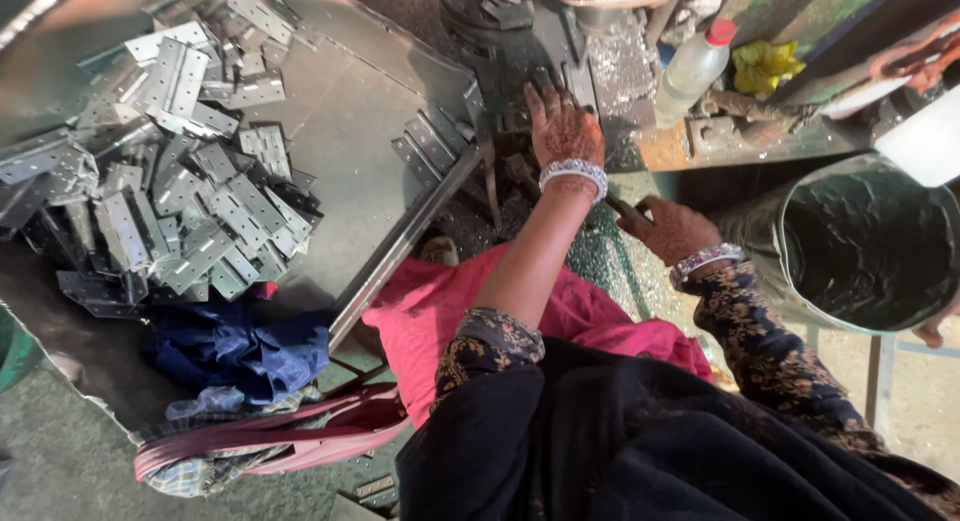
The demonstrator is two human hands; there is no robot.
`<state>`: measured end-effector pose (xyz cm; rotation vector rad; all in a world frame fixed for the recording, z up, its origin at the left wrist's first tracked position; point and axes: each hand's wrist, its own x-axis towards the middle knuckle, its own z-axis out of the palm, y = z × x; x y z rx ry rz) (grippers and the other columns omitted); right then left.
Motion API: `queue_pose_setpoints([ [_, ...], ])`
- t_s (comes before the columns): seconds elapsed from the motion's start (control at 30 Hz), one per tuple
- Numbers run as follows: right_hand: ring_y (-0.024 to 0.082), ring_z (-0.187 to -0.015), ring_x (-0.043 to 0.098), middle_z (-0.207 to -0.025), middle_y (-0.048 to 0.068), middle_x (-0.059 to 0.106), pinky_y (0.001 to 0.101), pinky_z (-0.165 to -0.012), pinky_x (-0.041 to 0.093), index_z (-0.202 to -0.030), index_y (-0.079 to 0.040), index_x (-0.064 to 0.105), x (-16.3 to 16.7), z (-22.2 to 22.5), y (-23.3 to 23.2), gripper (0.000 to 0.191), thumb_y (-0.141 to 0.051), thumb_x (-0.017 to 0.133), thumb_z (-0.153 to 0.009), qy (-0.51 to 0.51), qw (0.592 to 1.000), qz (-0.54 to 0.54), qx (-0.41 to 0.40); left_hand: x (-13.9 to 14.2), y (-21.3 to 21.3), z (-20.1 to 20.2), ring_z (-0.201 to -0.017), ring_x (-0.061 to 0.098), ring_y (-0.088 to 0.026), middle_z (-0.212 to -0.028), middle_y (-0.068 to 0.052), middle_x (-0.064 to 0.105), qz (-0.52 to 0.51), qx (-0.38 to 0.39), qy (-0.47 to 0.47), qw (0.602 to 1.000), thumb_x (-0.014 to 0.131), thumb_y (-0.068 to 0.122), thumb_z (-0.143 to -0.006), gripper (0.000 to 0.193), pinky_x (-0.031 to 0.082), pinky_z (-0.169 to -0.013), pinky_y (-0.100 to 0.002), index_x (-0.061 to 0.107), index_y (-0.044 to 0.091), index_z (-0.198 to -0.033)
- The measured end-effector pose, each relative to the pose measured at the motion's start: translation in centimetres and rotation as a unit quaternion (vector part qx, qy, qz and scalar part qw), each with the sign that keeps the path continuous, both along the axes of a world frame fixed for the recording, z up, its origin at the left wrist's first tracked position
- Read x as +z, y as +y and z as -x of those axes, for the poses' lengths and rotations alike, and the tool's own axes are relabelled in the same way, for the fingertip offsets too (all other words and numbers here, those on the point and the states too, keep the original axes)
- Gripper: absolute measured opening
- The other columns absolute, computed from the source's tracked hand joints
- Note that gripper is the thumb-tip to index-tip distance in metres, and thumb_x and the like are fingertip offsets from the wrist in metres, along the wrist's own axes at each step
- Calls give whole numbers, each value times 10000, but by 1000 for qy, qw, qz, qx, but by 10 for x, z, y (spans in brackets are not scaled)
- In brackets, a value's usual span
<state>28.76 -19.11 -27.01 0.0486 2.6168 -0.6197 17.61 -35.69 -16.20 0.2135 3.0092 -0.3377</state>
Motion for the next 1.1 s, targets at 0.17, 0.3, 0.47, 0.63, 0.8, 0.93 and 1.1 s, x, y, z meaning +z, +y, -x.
queue_pose_setpoints([
  [0.17,441,-987,708,-1003,237,738,545,-849,543,-1142,-98,714,-52,-30,-9,601,-639,591,-910,68,996,31,-49,-7,-15,-12,-1494,296,-321,-1584,-78,440,-79,-2,114,990,464,357,-923,523,7,-1194,-567,625,192,-1392],
  [0.3,464,-952,698,-985,262,726,560,-820,537,-1103,-66,693,-46,3,10,603,-638,613,-930,-4,999,7,-36,-14,-16,-2,-1574,255,-293,-1640,-59,394,-46,-5,8,999,405,332,-1106,420,-23,-1293,-576,616,153,-1422],
  [0.47,449,-967,705,-1000,250,728,551,-825,544,-1097,-70,693,-50,-10,3,589,-628,586,-943,-7,1000,10,0,-21,-13,9,-1513,249,-309,-1629,-64,334,-28,-8,37,999,397,320,-1028,458,-32,-1236,-569,579,166,-1420],
  [0.63,434,-954,719,-993,223,733,551,-828,545,-1090,-87,690,-51,-18,-2,556,-606,585,-922,-20,999,21,-29,-10,-20,12,-1553,216,-297,-1687,-77,288,-46,-12,26,999,414,243,-1038,447,-42,-1253,-550,573,132,-1440],
  [0.8,433,-950,722,-986,236,736,541,-829,551,-1092,-75,692,-43,-2,8,561,-604,595,-934,-38,999,-8,-17,8,-15,20,-1585,176,-297,-1701,-86,250,21,-4,-56,998,390,216,-1080,446,-55,-1276,-550,511,93,-1491],
  [0.93,440,-949,719,-988,254,733,536,-828,552,-1095,-60,699,-37,-21,-6,561,-593,604,-947,4,1000,18,-23,8,-17,13,-1542,183,-303,-1671,-73,224,-48,8,-9,999,369,269,-1045,526,-61,-1250,-540,422,90,-1536],
  [1.1,437,-945,714,-981,236,733,551,-842,537,-1092,-62,677,-19,-11,1,560,-593,599,-935,-19,999,17,-23,7,-19,23,-1586,128,-285,-1711,-74,174,-41,33,-32,998,345,228,-1070,492,-75,-1257,-552,410,97,-1539],
])
